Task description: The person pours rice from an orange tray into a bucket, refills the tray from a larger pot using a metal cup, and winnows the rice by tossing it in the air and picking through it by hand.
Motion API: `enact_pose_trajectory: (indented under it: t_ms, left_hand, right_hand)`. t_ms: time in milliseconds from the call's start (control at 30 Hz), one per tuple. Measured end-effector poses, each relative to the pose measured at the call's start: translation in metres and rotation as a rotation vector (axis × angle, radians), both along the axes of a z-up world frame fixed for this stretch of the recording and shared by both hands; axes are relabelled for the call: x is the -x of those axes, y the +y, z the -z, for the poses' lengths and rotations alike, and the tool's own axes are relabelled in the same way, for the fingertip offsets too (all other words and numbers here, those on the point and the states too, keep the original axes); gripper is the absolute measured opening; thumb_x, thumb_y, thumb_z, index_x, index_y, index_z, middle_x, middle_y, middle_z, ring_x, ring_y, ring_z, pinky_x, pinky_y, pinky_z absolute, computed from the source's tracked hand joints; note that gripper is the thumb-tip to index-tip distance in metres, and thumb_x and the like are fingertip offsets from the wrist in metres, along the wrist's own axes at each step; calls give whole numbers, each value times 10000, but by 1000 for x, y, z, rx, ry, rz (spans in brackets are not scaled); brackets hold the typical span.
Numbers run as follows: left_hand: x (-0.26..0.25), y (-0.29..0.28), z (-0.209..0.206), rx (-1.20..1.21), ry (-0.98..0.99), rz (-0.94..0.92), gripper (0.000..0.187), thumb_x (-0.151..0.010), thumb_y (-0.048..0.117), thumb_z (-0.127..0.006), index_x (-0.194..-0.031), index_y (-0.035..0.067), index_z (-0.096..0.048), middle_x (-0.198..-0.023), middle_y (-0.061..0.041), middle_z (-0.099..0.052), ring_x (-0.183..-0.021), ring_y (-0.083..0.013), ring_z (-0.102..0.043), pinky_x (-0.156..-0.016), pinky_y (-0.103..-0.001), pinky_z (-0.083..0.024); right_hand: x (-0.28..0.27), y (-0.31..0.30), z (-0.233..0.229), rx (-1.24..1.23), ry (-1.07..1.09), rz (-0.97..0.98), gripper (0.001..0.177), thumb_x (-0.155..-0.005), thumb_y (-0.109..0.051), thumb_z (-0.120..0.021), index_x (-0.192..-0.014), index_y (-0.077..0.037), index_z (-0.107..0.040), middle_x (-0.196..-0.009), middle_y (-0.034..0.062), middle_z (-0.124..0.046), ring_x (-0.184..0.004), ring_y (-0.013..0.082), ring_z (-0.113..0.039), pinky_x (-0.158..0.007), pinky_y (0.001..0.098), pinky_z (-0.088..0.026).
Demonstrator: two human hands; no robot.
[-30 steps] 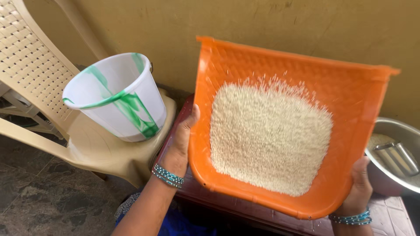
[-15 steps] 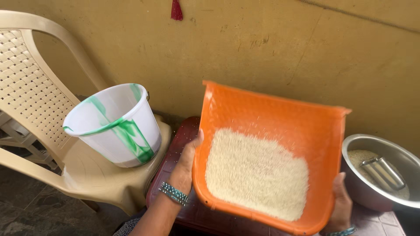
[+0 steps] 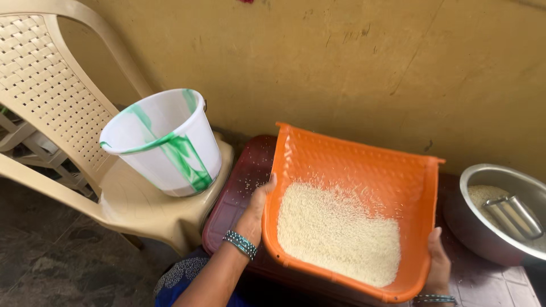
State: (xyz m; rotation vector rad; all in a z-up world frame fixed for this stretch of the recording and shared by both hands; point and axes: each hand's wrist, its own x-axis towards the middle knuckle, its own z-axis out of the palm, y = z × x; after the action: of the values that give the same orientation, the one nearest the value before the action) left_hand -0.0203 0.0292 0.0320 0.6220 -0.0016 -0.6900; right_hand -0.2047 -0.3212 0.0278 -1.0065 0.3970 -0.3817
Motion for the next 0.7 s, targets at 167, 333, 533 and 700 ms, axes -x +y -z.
enact_pose_trajectory:
  t_ms: [167,333,533,700]
  left_hand:
    - [-28,-7,-181,114,-515,-47,733,-944,444,-686,-1473,-23,-485,-1436,-188,-572,-1286,-315,-571,-1110,-465,-469]
    - [-36,21,-163,-83,-585,-212,722,-944,378,-667,-1512,-7,-443,-1460,-136,-560,-1349,-246,-525,-1159,-406,-404]
    - [17,32,70,-34,-80,-54,692,-922,396,-612,-1502,53,-458,-1476,-106,-565,-1344,-281,-518,-1149,-438,-383]
    - [11,41,107,-154,90,34,729,-911,485,-637,-1438,-6,-521,-1342,-231,-583,-1165,-375,-561,-1009,-520,-454]
  right_hand:
    - [5,-5,-111,310,-323,28,619,-1087,-479,-374,-1544,-66,-431,-1465,113,-546,-1239,250,-571,-1047,417,-459]
    - [29,16,-10,113,-24,34,633,-1081,-492,-369,-1545,-66,-438,-1437,136,-560,-1216,264,-574,-1038,428,-460]
    - [-2,18,52,-42,208,33,650,-1075,-507,-364,-1545,-66,-446,-1404,163,-576,-1189,281,-577,-1027,443,-462]
    - [12,31,35,-82,341,-46,620,-1043,-453,-361,-1557,-110,-393,-1496,85,-520,-1335,245,-516,-1095,416,-408]
